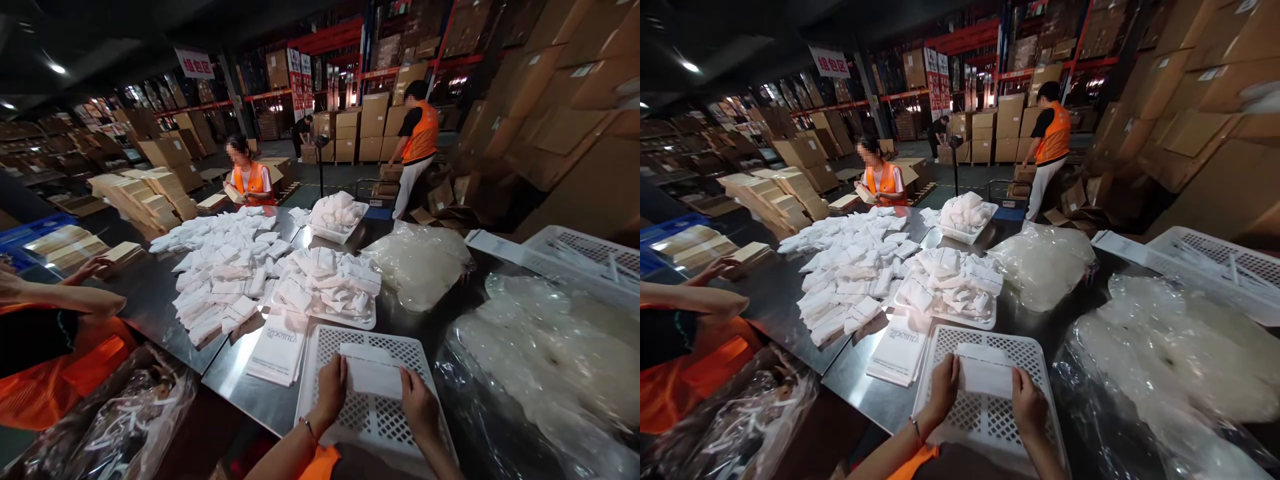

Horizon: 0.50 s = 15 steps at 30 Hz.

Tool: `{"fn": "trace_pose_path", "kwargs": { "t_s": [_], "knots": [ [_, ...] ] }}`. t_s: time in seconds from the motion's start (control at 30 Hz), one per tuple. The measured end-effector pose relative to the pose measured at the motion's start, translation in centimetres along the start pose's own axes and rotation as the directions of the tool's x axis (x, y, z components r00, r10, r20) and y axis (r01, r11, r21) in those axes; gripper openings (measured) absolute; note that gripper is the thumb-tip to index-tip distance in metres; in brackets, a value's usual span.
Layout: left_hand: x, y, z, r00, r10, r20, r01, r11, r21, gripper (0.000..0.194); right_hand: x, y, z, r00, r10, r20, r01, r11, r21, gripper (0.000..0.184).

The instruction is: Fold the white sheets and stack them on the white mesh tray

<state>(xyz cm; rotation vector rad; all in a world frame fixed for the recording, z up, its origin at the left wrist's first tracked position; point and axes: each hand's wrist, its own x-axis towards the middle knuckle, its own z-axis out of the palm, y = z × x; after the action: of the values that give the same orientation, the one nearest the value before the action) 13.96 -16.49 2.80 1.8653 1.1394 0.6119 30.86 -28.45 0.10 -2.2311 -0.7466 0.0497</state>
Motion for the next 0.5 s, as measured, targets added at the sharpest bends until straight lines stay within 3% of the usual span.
{"fn": "trace_pose_path", "kwargs": {
  "t_s": [0.13,0.3,0.5],
  "knots": [
    [-0.02,-0.51,0.02,1.000,-0.002,0.024,0.003,1.000,-0.031,0.039,-0.16,0.63,0.54,0.996,-0.084,-0.019,0.084,0.996,-0.005,0.087],
    [-0.13,-0.70,0.01,1.000,-0.012,0.023,0.013,0.997,-0.079,0.033,-0.52,0.76,0.67,0.998,-0.061,0.016,0.062,0.998,-0.027,0.082],
    [0.53,-0.41,0.19,0.989,-0.148,-0.017,0.149,0.983,0.111,0.021,-0.37,0.56,0.67,0.998,-0.044,0.048,0.047,0.998,-0.053,0.079]
  ]
}}
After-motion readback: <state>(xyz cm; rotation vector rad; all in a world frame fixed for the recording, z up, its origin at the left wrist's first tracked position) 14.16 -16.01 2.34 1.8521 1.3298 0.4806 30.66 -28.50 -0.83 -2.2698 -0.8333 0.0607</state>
